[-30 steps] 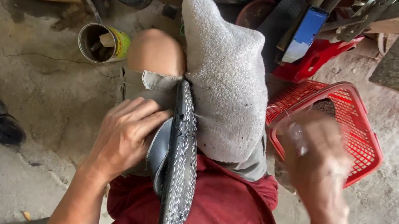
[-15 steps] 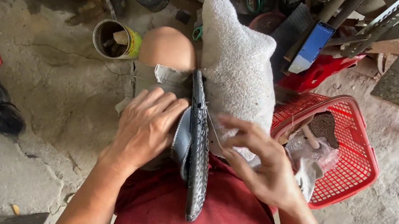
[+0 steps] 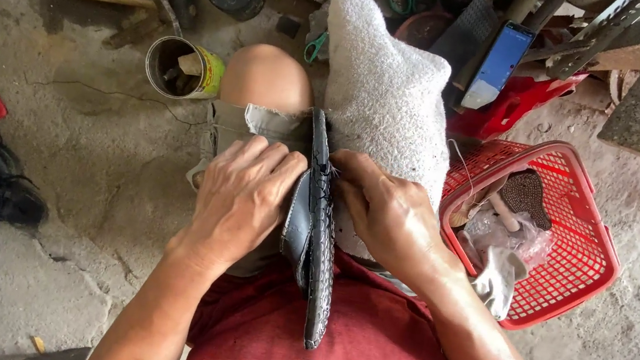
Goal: The person sits on the floor and sews a black flip-flop sandal using a needle and white thread. They repeatedly push the needle through the sole and pull the thread tight to secure the stitching.
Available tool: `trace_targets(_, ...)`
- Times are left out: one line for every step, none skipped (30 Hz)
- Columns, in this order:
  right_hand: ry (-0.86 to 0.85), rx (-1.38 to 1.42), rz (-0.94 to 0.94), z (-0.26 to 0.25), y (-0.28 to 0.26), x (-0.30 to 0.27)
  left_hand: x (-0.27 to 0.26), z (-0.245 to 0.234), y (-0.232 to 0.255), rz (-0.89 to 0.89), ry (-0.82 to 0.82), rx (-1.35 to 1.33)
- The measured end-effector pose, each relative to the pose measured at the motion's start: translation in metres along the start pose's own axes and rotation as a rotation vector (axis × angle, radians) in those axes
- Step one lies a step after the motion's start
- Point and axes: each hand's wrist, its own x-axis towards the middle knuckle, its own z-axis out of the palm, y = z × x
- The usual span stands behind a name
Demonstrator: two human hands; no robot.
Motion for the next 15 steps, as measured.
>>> trace_targets(-0.019, 0.015, -0.006, -0.006, -0.005, 0.001, 0.001, 0.002, 0.000, -0.021, -0.007, 0.008)
trace_targets(-0.044, 0.032, -0.012, -0.011, -0.010, 0.002, 0.000, 0.005, 0.001, -0.046, -0.016, 0.015)
trace_targets(-0.047, 0.036, -0.012, -0.012, -0.006, 0.001, 0.000, 0.001, 0.004, -0.049, -0.019, 0.015)
trace_targets(-0.019, 0.043, -0.011, -0.012, -0.002, 0.000, 0.001, -0.003, 0.007, -0.085, -0.060, 0.021)
trace_targets(0.010, 0.050, -0.010, -0.013, 0.002, -0.001, 0.003, -0.007, 0.010, -0.121, -0.100, 0.028)
trace_targets(0.008, 0.055, -0.005, -0.013, 0.005, -0.003, 0.002, -0.009, 0.007, -0.121, -0.107, 0.028)
trace_targets(0.023, 0.075, -0.007, -0.012, 0.008, -0.005, 0.001, -0.011, 0.005, -0.104, -0.127, -0.006)
trace_targets(0.038, 0.095, -0.008, -0.012, 0.010, -0.007, 0.000, -0.013, 0.003, -0.087, -0.149, -0.040)
trace_targets(0.037, 0.101, -0.003, -0.009, 0.014, -0.008, -0.002, -0.016, 0.002, -0.087, -0.156, -0.040)
trace_targets(0.060, 0.140, 0.000, -0.007, 0.017, -0.010, -0.003, -0.018, 0.002, -0.105, -0.176, -0.065)
trace_targets(0.083, 0.179, 0.003, -0.004, 0.021, -0.012, -0.005, -0.021, 0.002, -0.124, -0.195, -0.090)
trace_targets(0.082, 0.185, 0.000, -0.004, 0.019, -0.010, -0.013, -0.007, -0.005, -0.127, -0.197, -0.085)
trace_targets(0.115, 0.194, 0.009, -0.005, 0.017, -0.008, -0.021, 0.006, -0.012, -0.167, -0.152, -0.044)
trace_targets(0.148, 0.203, 0.019, -0.005, 0.015, -0.007, -0.029, 0.020, -0.018, -0.205, -0.109, -0.003)
trace_targets(0.148, 0.209, 0.020, -0.007, 0.012, -0.004, -0.028, -0.001, -0.012, -0.207, -0.113, 0.002)
